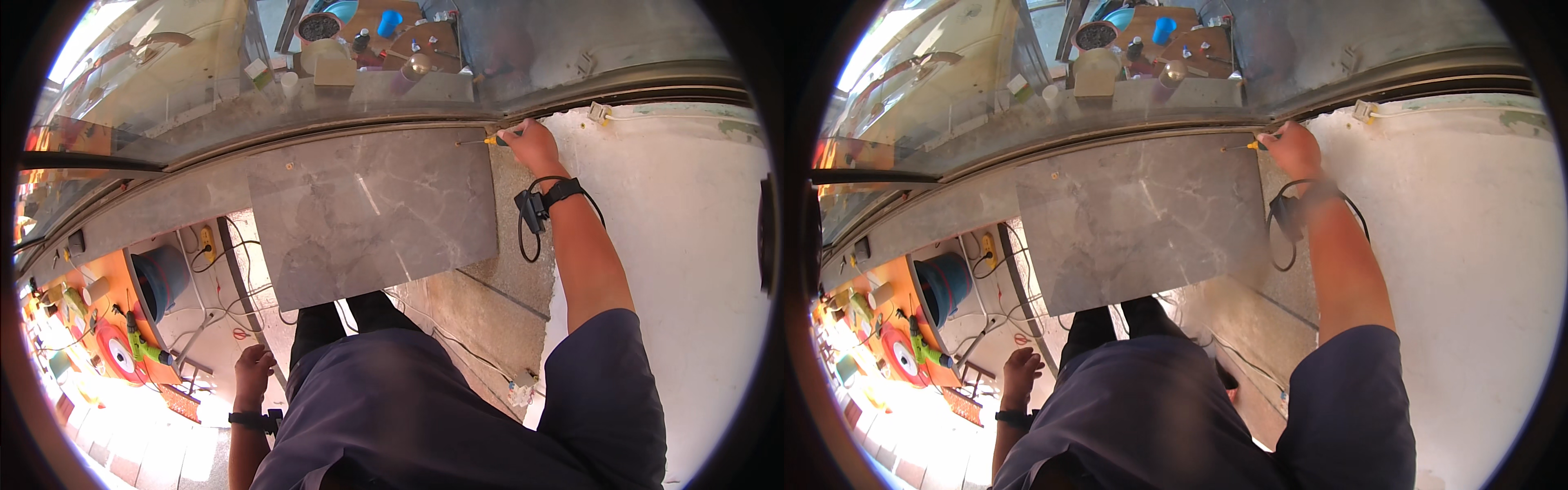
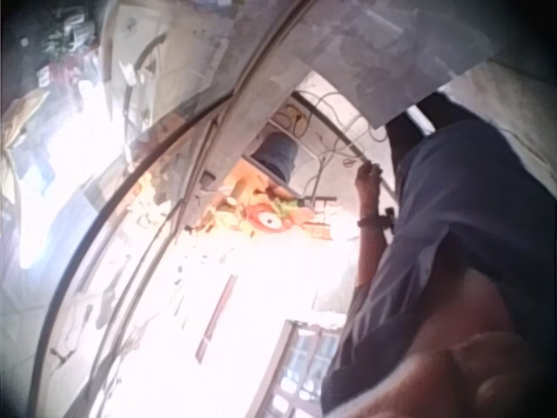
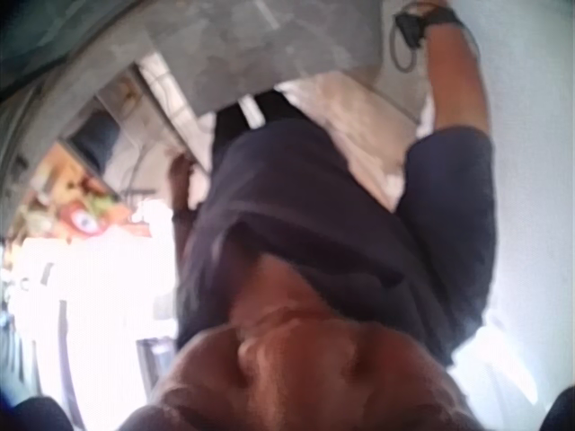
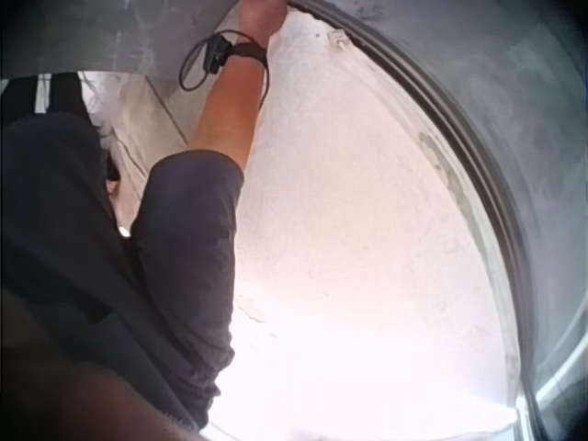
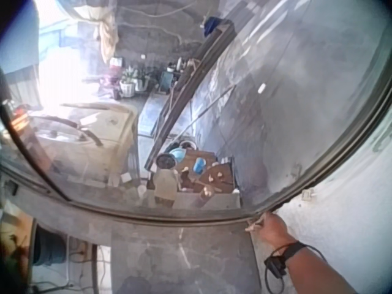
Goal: The person carries a large gray panel and a wooden board across a balcony. They position the gray panel against a glass wall and use a screwdriver to tighten screws into pre-drilled holes. The person then picks up the wooden board and places it on a table.
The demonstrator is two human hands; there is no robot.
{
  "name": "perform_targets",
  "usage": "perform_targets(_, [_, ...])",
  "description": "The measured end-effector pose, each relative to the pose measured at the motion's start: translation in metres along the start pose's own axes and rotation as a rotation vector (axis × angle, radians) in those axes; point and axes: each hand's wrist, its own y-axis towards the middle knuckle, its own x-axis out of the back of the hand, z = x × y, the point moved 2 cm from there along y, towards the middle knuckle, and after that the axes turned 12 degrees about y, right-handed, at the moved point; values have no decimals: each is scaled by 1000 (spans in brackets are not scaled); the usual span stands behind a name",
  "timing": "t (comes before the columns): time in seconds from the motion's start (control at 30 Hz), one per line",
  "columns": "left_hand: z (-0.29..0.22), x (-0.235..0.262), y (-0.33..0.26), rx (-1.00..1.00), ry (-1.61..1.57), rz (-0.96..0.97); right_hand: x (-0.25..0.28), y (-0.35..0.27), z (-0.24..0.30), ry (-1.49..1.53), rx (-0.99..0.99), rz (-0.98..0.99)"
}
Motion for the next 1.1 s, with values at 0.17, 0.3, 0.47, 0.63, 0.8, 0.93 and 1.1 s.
perform_targets(0.17, [2, 7, 1, 11, 61, -14, -3, -21, 22, -197, 510, 1])
perform_targets(0.3, [0, 4, 4, -5, 53, -9, -8, -8, 9, -114, 309, -43])
perform_targets(0.47, [-10, -7, 7, -28, -9, 27, -2, 13, -28, -22, 22, 3])
perform_targets(0.63, [5, 0, 3, 8, 22, 2, -2, -22, 8, -80, 493, -1])
perform_targets(0.8, [8, 2, 4, 21, 27, -10, -2, -21, 5, -142, 427, -24])
perform_targets(0.93, [-2, -6, 2, 1, 7, 6, 1, -1, -1, -31, 52, 33])
perform_targets(1.1, [3, -4, 4, 5, 22, 17, 1, -18, 4, -21, 358, -10])
